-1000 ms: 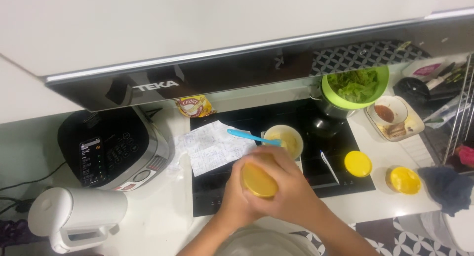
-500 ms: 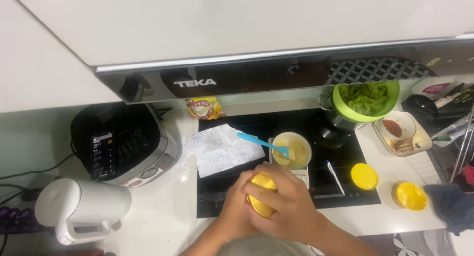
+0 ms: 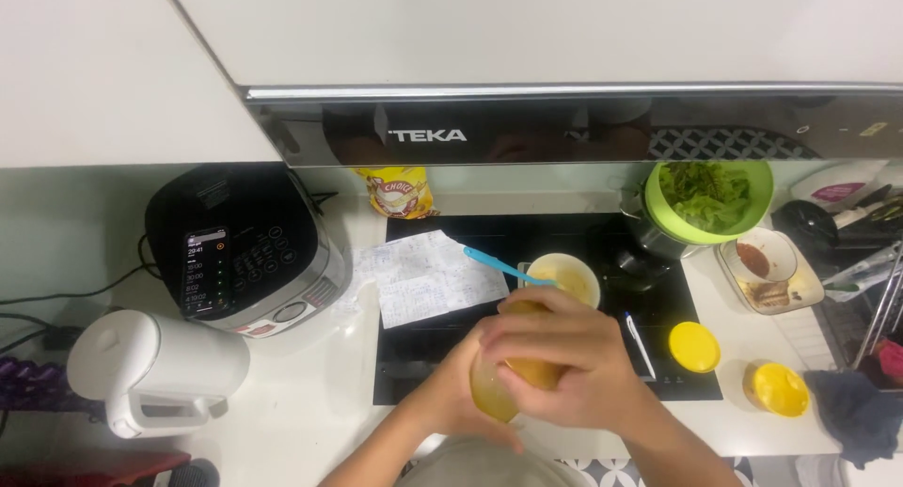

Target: Mix and weigh ingredients for a baking recipe.

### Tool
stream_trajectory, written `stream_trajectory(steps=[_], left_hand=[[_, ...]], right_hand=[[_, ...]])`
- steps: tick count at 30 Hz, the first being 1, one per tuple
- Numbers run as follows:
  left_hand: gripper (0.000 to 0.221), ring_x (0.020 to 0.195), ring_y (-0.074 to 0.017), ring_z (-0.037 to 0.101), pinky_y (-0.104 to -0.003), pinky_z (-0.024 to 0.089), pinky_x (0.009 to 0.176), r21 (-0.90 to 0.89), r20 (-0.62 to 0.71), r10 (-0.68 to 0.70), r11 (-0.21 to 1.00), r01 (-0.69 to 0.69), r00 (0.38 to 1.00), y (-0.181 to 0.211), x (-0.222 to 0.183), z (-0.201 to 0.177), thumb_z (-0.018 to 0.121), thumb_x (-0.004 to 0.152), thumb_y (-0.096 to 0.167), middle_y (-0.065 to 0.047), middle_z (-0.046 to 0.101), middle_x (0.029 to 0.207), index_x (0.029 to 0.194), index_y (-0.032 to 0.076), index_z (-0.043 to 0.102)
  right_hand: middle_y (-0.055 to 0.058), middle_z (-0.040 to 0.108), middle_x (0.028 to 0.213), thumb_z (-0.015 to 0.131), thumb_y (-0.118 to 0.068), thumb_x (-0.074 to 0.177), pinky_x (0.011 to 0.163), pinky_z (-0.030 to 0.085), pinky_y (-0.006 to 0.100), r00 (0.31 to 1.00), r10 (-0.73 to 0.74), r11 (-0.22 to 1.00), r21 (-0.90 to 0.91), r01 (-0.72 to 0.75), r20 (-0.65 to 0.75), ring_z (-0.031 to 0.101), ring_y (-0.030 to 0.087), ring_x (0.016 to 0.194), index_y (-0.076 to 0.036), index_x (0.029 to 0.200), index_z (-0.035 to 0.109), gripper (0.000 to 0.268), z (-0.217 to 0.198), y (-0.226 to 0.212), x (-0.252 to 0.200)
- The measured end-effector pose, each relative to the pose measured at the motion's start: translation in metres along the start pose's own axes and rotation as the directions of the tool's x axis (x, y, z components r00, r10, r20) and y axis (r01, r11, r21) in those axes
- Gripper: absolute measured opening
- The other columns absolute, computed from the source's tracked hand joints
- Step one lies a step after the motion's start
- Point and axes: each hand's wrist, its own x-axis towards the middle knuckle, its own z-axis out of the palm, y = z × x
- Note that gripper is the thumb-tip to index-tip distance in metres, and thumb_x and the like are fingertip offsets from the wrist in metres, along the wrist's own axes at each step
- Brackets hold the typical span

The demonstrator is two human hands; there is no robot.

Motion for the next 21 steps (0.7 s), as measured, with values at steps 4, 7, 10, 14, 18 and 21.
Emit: stream_trajectory(steps=[4, 7, 10, 14, 18, 21], left_hand=[[0.096, 0.114, -0.0223, 0.067, -0.034, 0.053, 0.100, 0.042, -0.187, 0.025, 0.999, -0.017, 0.982, 0.021, -0.003, 0.009, 0.085, 0.054, 0.018, -0.010, 0.069, 0.127, 0.142, 0.006, 0.049], [0.073, 0.106, -0.0326, 0.070, -0.039, 0.058, 0.090, 0.535, -0.354, 0.496, 0.803, -0.264, 0.793, 0.023, -0.001, 0.021, 0.082, 0.064, 0.007, -0.018, 0.066, 0.121, 0.129, -0.002, 0.051], [0.089, 0.119, -0.0392, 0.063, -0.044, 0.055, 0.102, 0.767, -0.412, 0.667, 0.622, -0.159, 0.621, -0.008, -0.003, 0.035, 0.089, 0.072, 0.024, -0.025, 0.057, 0.135, 0.140, -0.008, 0.042], [0.079, 0.123, -0.0391, 0.059, -0.047, 0.055, 0.104, 0.872, -0.380, 0.683, 0.489, -0.005, 0.624, -0.022, -0.003, 0.042, 0.085, 0.084, 0.026, -0.025, 0.049, 0.136, 0.139, -0.005, 0.037], [0.084, 0.120, -0.0268, 0.065, -0.041, 0.054, 0.101, 0.605, -0.532, 0.284, 0.787, 0.123, 0.798, -0.032, -0.009, 0.043, 0.088, 0.074, 0.032, -0.013, 0.059, 0.132, 0.138, 0.006, 0.042], [0.078, 0.115, -0.0206, 0.072, -0.036, 0.058, 0.097, 0.341, -0.524, 0.046, 0.926, 0.160, 0.850, -0.040, -0.011, 0.039, 0.087, 0.074, 0.023, -0.009, 0.066, 0.128, 0.139, 0.011, 0.045]], right_hand=[[0.008, 0.076, 0.110, 0.081, -0.011, 0.063, 0.089, 0.061, 0.035, 0.999, -0.017, 0.984, -0.179, 0.024, 0.039, 0.072, 0.025, 0.101, -0.006, 0.100, 0.077, 0.038, -0.004, -0.006, 0.006], [0.014, 0.059, 0.130, 0.075, -0.037, 0.078, 0.083, 0.054, 0.037, 0.970, 0.243, 0.784, -0.593, -0.183, 0.023, 0.061, 0.030, 0.105, -0.009, 0.131, 0.066, 0.061, 0.000, -0.017, 0.004], [0.011, 0.063, 0.100, 0.077, -0.031, 0.074, 0.063, 0.054, 0.031, 0.980, 0.187, 0.780, -0.597, -0.190, -0.068, 0.064, 0.024, 0.073, -0.006, 0.126, 0.067, 0.059, 0.012, -0.028, 0.004], [0.012, 0.059, 0.102, 0.077, -0.048, 0.078, 0.054, 0.051, 0.024, 0.993, 0.106, 0.752, -0.649, -0.117, -0.057, 0.061, 0.019, 0.072, -0.007, 0.125, 0.070, 0.062, 0.014, -0.038, 0.000], [0.014, 0.061, 0.093, 0.077, -0.030, 0.068, 0.050, 0.047, 0.027, 0.991, -0.028, 0.819, -0.571, -0.051, -0.129, 0.057, 0.023, 0.062, -0.011, 0.101, 0.074, 0.038, 0.014, -0.044, 0.007], [0.012, 0.058, 0.088, 0.079, -0.031, 0.072, 0.053, 0.045, 0.029, 0.999, 0.015, 0.853, -0.522, -0.032, -0.037, 0.056, 0.023, 0.066, -0.010, 0.101, 0.077, 0.036, 0.015, -0.033, 0.001]])
